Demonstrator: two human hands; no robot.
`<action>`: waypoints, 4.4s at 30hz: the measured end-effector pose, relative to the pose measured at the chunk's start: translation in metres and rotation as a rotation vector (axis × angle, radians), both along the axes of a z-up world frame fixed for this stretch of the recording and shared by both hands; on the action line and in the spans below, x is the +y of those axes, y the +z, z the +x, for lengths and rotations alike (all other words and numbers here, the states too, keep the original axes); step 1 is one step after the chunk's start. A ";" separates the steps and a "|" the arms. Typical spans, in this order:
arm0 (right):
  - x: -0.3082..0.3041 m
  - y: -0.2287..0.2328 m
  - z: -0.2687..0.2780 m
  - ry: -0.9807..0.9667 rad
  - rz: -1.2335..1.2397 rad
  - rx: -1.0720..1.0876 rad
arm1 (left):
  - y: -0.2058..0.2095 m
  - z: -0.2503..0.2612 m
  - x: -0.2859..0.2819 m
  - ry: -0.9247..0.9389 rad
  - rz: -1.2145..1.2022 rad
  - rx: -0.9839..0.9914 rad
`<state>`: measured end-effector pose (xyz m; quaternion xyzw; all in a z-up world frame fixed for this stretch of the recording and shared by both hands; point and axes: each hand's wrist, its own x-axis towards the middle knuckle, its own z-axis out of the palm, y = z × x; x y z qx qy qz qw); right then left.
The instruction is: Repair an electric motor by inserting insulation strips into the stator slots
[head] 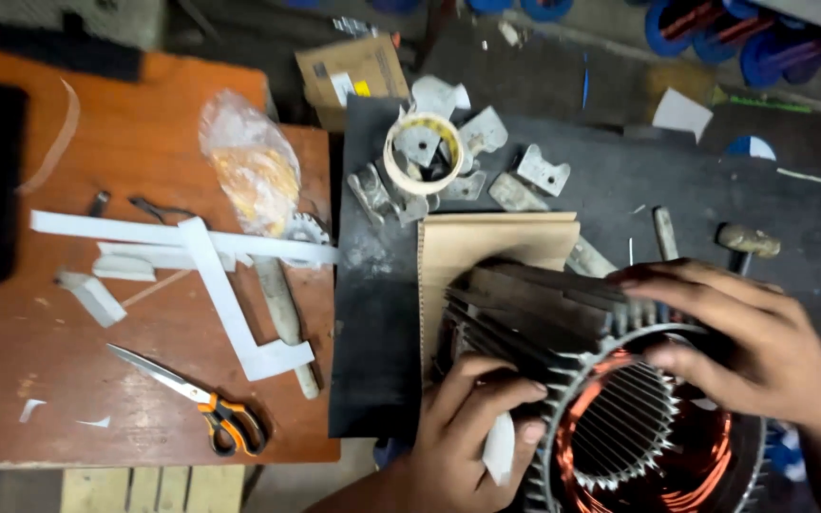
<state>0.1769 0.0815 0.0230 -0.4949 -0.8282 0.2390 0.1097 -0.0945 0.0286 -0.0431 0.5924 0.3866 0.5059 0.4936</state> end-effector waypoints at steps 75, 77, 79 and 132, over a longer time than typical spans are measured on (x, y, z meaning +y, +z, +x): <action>-0.032 -0.022 -0.037 0.236 0.456 -0.024 | 0.019 0.017 -0.058 0.389 0.222 0.390; -0.029 -0.021 -0.037 0.262 0.482 -0.023 | 0.018 0.019 -0.059 0.389 0.199 0.392; -0.024 -0.017 -0.037 0.368 0.475 -0.026 | 0.017 0.020 -0.058 0.380 0.157 0.367; 0.056 -0.077 -0.035 0.674 0.616 0.159 | 0.008 0.070 -0.009 0.485 0.549 1.543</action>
